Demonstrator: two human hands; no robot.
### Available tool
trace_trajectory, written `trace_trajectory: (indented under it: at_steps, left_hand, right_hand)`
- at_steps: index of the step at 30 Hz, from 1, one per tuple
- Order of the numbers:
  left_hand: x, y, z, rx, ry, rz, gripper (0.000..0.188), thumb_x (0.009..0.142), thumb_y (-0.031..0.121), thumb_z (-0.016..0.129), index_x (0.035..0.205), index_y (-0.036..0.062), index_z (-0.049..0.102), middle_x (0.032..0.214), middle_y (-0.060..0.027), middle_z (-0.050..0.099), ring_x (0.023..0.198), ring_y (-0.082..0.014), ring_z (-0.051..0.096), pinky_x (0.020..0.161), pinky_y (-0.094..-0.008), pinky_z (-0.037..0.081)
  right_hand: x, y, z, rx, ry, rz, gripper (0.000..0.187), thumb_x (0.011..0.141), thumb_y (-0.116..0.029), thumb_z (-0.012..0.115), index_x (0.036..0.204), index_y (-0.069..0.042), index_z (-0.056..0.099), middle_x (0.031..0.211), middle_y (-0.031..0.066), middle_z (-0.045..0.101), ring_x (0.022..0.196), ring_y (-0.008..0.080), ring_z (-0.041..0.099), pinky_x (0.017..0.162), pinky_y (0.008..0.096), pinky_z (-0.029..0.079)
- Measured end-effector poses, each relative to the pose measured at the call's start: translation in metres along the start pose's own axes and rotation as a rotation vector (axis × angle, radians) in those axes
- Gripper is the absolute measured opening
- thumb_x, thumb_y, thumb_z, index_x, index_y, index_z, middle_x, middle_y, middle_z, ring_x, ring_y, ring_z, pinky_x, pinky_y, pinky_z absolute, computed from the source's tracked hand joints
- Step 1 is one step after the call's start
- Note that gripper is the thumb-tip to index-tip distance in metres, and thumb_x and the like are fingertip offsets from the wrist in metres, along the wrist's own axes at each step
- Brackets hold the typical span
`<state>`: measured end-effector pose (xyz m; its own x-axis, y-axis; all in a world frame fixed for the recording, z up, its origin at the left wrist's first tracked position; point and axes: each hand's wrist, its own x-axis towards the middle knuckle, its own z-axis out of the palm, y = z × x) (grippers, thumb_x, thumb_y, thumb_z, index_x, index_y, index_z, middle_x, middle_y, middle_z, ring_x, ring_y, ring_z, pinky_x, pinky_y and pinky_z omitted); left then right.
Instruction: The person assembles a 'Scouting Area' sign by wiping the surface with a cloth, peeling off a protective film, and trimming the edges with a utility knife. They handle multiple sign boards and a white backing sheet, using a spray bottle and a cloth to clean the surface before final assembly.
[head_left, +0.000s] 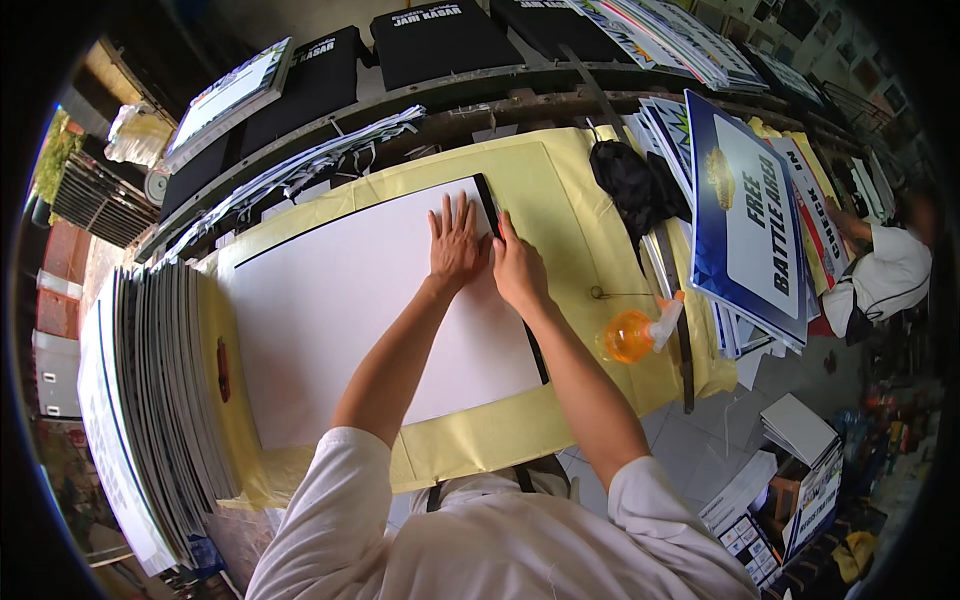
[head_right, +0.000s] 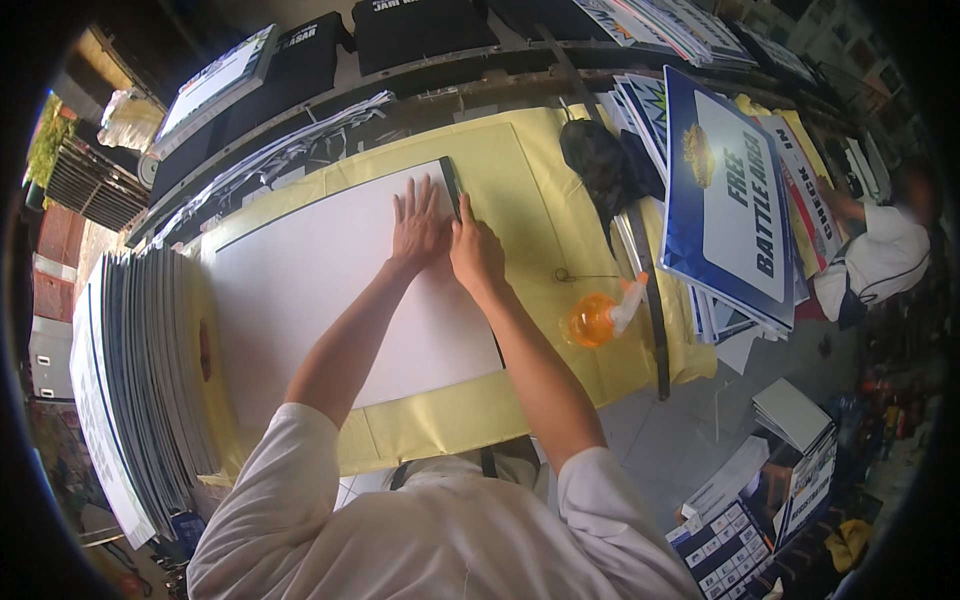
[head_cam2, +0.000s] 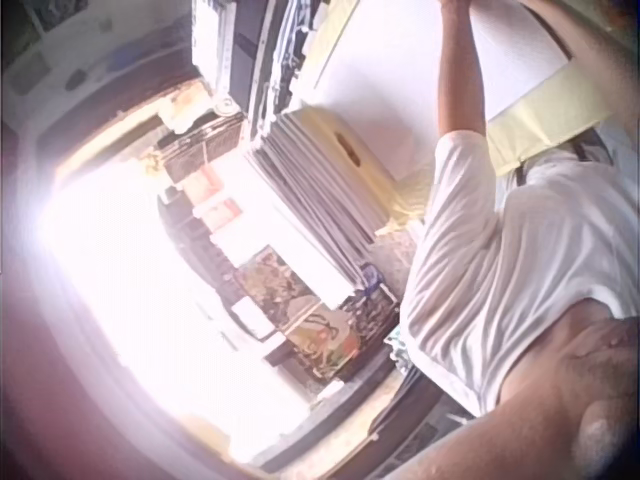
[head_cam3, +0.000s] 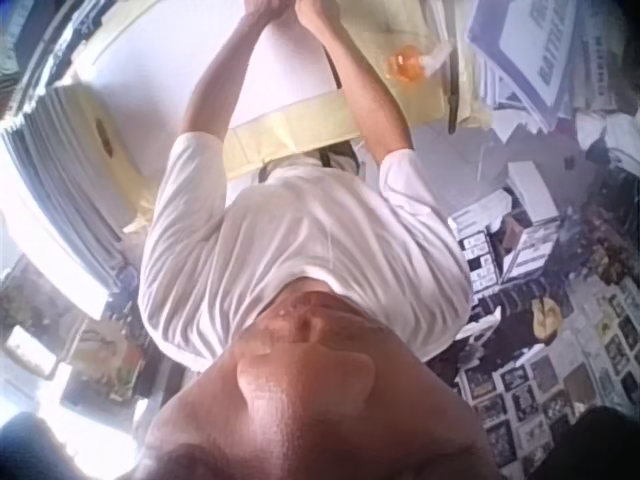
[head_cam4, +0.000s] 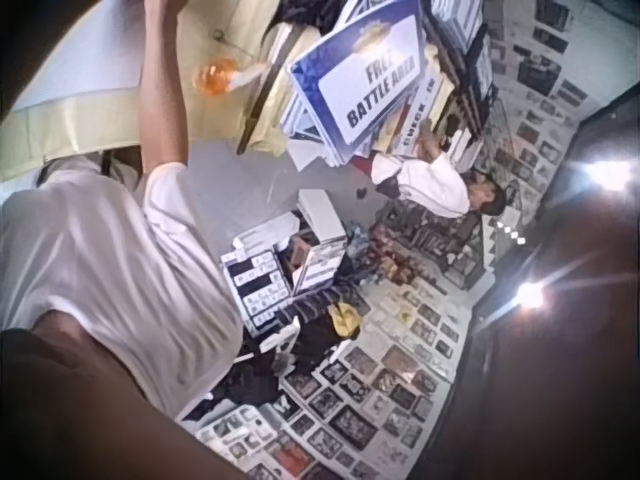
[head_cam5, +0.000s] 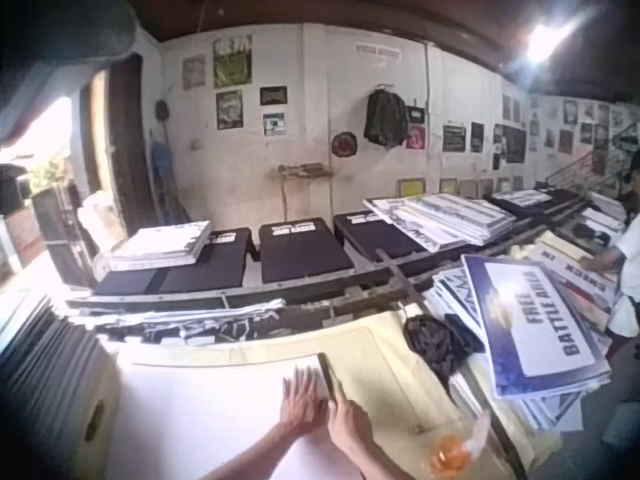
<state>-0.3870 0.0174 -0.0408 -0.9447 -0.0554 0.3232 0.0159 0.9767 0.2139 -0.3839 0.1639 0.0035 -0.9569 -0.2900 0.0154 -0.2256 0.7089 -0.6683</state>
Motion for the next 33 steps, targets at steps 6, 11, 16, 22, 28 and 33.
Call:
trace_trajectory:
  at_steps: [6,11,16,22,28,33]
  left_hand:
    - [-0.002,0.002,0.009,0.028,-0.102,-0.012,0.072,0.099,0.038,0.046,0.159,0.0002,0.032,0.168,-0.0187,0.028,0.157,-0.0416,0.017,0.125,-0.0624,0.014]
    - [-0.006,-0.007,0.011,0.048,-0.095,-0.028,0.069,0.100,0.036,0.045,0.159,0.0029,0.033,0.168,-0.0178,0.028,0.157,-0.0412,0.018,0.125,-0.0623,0.015]
    - [-0.002,0.000,0.010,0.065,-0.097,-0.028,0.070,0.101,0.041,0.048,0.161,0.0069,0.031,0.169,-0.0151,0.027,0.158,-0.0380,0.016,0.126,-0.0606,0.014]
    - [-0.002,-0.001,0.008,0.055,-0.136,-0.049,0.074,0.101,0.042,0.049,0.162,0.0077,0.028,0.170,-0.0141,0.023,0.159,-0.0370,0.014,0.126,-0.0600,0.013]
    - [-0.001,-0.001,0.009,0.093,-0.140,-0.042,0.076,0.099,0.043,0.051,0.162,0.0067,0.027,0.171,-0.0143,0.022,0.159,-0.0370,0.013,0.127,-0.0598,0.012]
    - [-0.003,0.001,0.005,0.008,-0.107,-0.040,0.071,0.100,0.041,0.043,0.160,0.0043,0.033,0.169,-0.0157,0.027,0.158,-0.0384,0.016,0.126,-0.0616,0.012]
  right_hand:
    - [0.065,0.001,0.015,-0.104,-0.049,0.015,0.053,0.106,-0.027,0.049,0.156,-0.011,0.042,0.118,0.0281,0.070,0.108,0.0467,0.067,0.094,0.0528,0.053]
    - [0.071,-0.010,0.013,-0.140,-0.119,0.000,0.052,0.107,-0.029,0.047,0.156,-0.013,0.043,0.116,0.0288,0.070,0.106,0.0463,0.068,0.094,0.0528,0.053]
    - [0.075,-0.006,0.020,-0.183,-0.079,-0.040,0.052,0.107,-0.028,0.048,0.156,-0.011,0.042,0.111,0.0264,0.071,0.104,0.0430,0.070,0.091,0.0514,0.055]
    - [0.075,-0.007,0.024,-0.160,-0.083,-0.026,0.052,0.107,-0.028,0.047,0.156,-0.010,0.042,0.112,0.0278,0.071,0.105,0.0442,0.069,0.093,0.0510,0.055]
    - [0.074,-0.004,0.032,-0.120,-0.051,-0.009,0.052,0.107,-0.028,0.046,0.156,-0.011,0.043,0.115,0.0288,0.070,0.107,0.0455,0.068,0.094,0.0518,0.054]
    - [0.075,-0.007,0.029,-0.123,-0.076,0.001,0.052,0.107,-0.027,0.045,0.156,-0.011,0.042,0.115,0.0280,0.070,0.107,0.0450,0.068,0.094,0.0523,0.054]
